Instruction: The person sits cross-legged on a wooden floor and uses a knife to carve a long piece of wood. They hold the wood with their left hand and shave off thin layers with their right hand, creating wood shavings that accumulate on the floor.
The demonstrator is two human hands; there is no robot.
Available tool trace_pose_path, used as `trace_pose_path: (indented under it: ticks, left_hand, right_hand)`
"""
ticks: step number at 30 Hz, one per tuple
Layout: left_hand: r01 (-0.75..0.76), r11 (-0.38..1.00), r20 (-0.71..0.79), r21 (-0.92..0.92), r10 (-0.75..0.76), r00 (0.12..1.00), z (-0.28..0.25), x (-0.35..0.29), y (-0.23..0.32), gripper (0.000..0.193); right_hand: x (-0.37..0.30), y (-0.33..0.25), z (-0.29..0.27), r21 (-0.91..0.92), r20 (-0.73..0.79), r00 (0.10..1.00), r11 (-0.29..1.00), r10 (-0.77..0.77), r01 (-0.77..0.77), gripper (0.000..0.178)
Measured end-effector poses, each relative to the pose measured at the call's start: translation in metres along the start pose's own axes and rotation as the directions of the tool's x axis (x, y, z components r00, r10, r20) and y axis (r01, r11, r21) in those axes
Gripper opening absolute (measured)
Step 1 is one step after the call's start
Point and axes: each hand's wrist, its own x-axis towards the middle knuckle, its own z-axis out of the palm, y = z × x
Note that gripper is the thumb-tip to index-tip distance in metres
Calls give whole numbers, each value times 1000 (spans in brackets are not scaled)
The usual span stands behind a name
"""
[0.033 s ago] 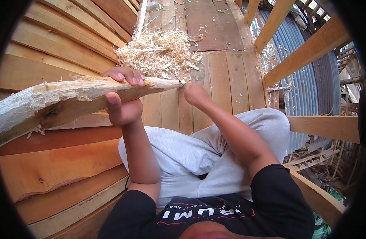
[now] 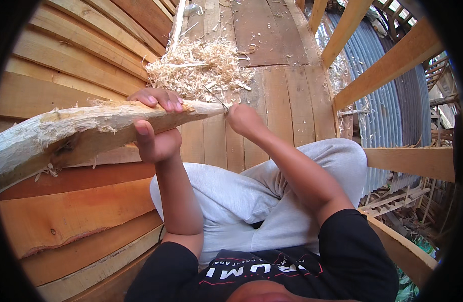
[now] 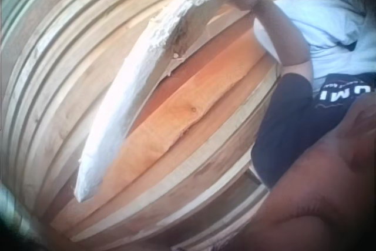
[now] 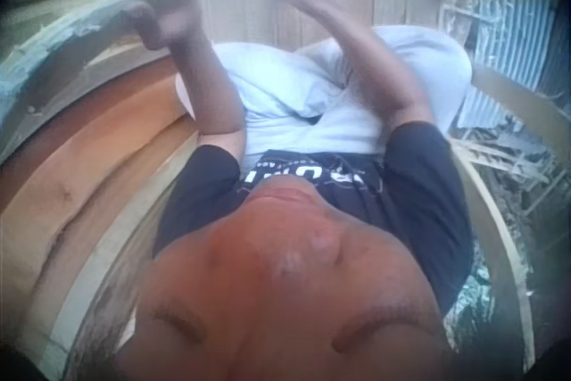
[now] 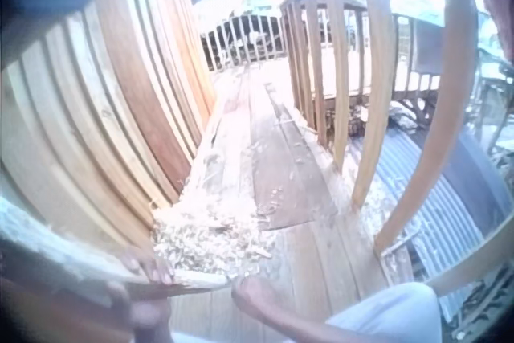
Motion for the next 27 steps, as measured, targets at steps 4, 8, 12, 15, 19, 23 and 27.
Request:
trace_pose_path:
  ticks: [4,8,12,15,19,23,27]
  left_hand:
    - [-20,1000,-16,-22,20,1000,-9,0,2,48]
    - [0,998,-26,-60,-2,1000,-16,7,-3,48]
    - [-31,998,43,-53,33,999,-32,7,0,47]
    - [-50,995,42,-86,54,998,-36,1,2,48]
    - [-23,990,96,-138,37,995,-39,10,-4,48]
    - [-34,988,173,-148,60,983,-50,9,-2,49]
    - [-38,990,206,-138,66,976,-53,3,2,50]
  right_hand:
    - [-25,-65,-30,15,82,996,999,40,-41,57]
    - [7,23,4,140,16,985,975,172,-172,62]
    - [-30,-61,-27,-27,-12,998,998,-62,61,60]
    - [-48,-95,-42,-41,42,998,998,-53,54,54]
    - [1,12,4,-17,-68,997,999,38,-39,51]
    - [-14,-17,-9,-66,31,998,997,-45,47,53]
    - [-49,-96,-39,-11,125,992,1000,-24,25,56]
